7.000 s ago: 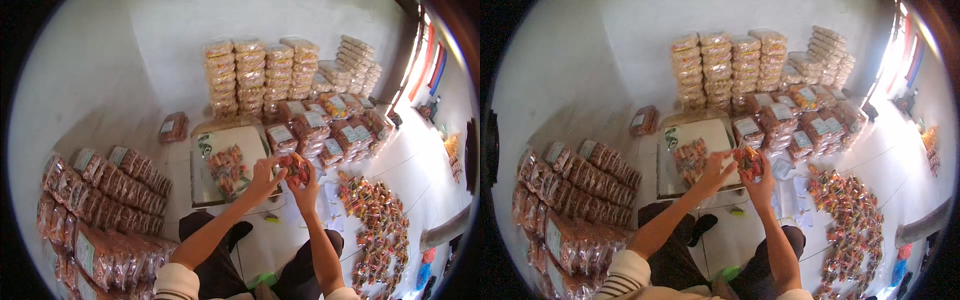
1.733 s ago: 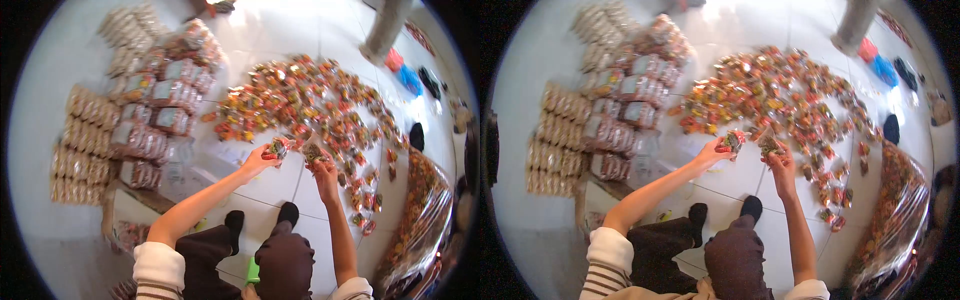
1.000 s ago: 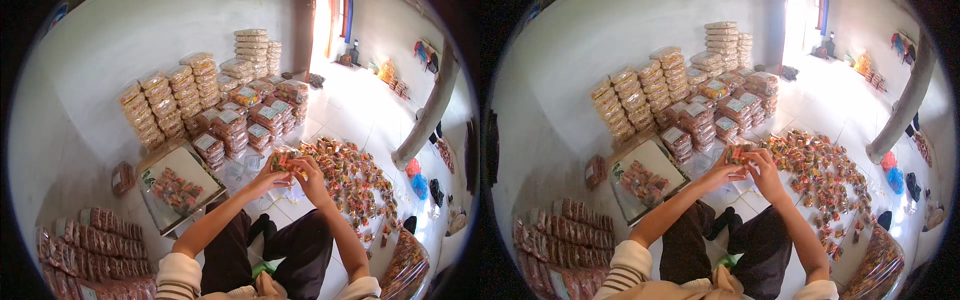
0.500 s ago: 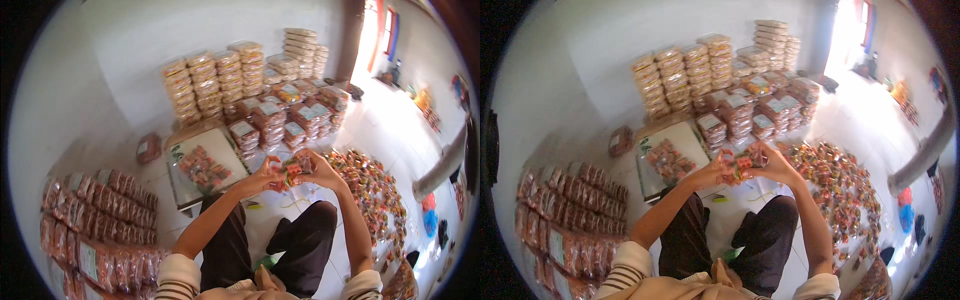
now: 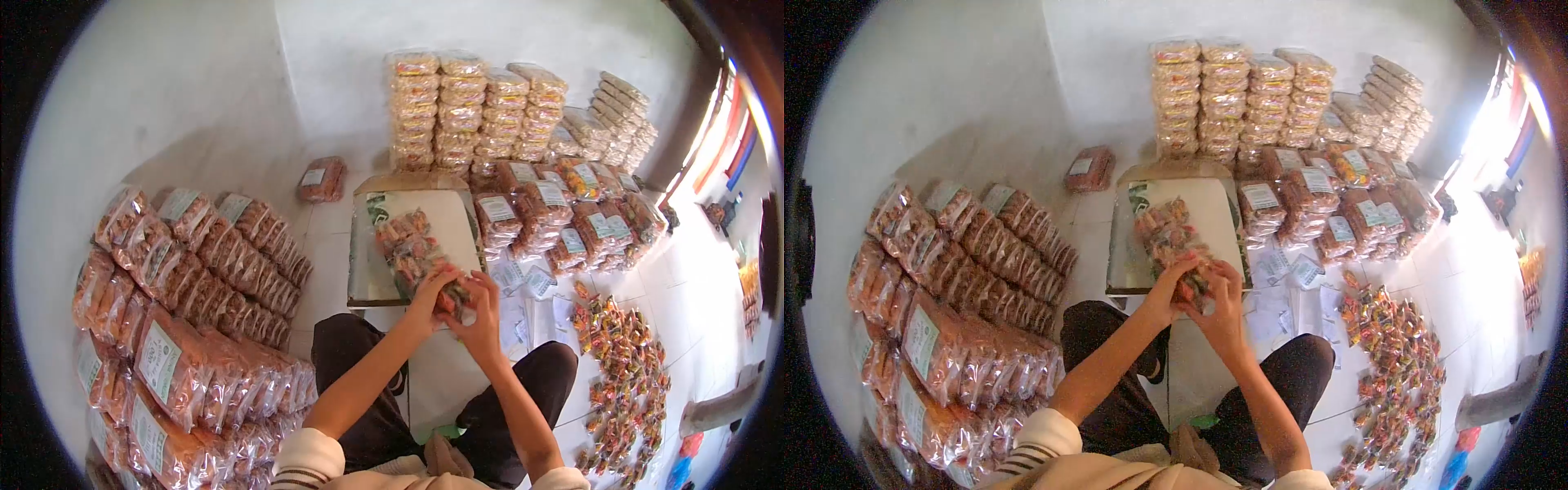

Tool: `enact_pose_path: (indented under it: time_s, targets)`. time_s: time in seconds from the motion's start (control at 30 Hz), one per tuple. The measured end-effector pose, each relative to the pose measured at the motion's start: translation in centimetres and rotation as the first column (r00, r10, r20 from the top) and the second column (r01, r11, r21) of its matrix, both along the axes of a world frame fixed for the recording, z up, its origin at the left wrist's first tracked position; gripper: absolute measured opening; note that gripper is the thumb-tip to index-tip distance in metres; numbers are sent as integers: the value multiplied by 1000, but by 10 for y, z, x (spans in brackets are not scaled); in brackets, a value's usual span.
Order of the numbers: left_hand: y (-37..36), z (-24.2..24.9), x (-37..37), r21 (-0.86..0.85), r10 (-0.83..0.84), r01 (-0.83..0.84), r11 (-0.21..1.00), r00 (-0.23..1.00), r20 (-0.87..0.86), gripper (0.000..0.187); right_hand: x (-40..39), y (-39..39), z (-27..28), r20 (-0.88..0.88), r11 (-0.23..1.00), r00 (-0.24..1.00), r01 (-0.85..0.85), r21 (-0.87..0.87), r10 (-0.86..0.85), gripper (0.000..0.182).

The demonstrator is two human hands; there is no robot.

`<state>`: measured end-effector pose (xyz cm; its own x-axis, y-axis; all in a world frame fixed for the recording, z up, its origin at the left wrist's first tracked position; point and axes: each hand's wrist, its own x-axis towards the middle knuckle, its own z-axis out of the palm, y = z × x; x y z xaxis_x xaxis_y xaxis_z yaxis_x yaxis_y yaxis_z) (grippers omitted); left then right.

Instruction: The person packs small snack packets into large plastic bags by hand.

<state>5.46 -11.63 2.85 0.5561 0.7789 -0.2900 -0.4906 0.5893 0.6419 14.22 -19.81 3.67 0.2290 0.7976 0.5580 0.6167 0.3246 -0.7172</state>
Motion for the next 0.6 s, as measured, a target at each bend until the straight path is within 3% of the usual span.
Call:
enact_pose_path:
  time_s: [0.03,0.13,0.2,0.27,0.4,0.47,0.5,0.57,0.6]
  targets:
    - [0,-9,-3,-123,19,-23,992,999,-40,27,-2,2,-16,18,999,1000,-25,-19,26,62]
    - [-9,-26,-10,-81,3,-17,997,985,-170,18,-6,-2,-43,-113,991,993,-41,-130,26,58]
    - [-11,-35,-9,-166,12,-42,985,984,-177,20,-4,-6,-44,-77,989,997,-23,-148,12,61]
    - [-10,-46,-7,-149,-124,107,983,986,-113,21,0,-10,-41,-160,973,987,-31,-227,-6,59]
    - [-10,-39,7,-200,-90,83,976,996,-26,22,12,-7,-57,-249,970,966,2,-242,-64,58]
    - [-1,-36,12,-198,-157,216,956,948,276,23,14,-1,-60,-360,990,926,69,-124,-110,53]
    - [5,-38,16,-201,-158,216,955,950,269,23,18,1,-61,-367,989,923,70,-127,-112,53]
    - [18,-58,21,-72,140,-137,988,990,29,46,30,4,-65,-405,934,841,315,-171,-358,49]
    - [19,-74,19,-76,134,-133,988,991,16,46,37,4,-65,-545,920,742,341,-194,-390,48]
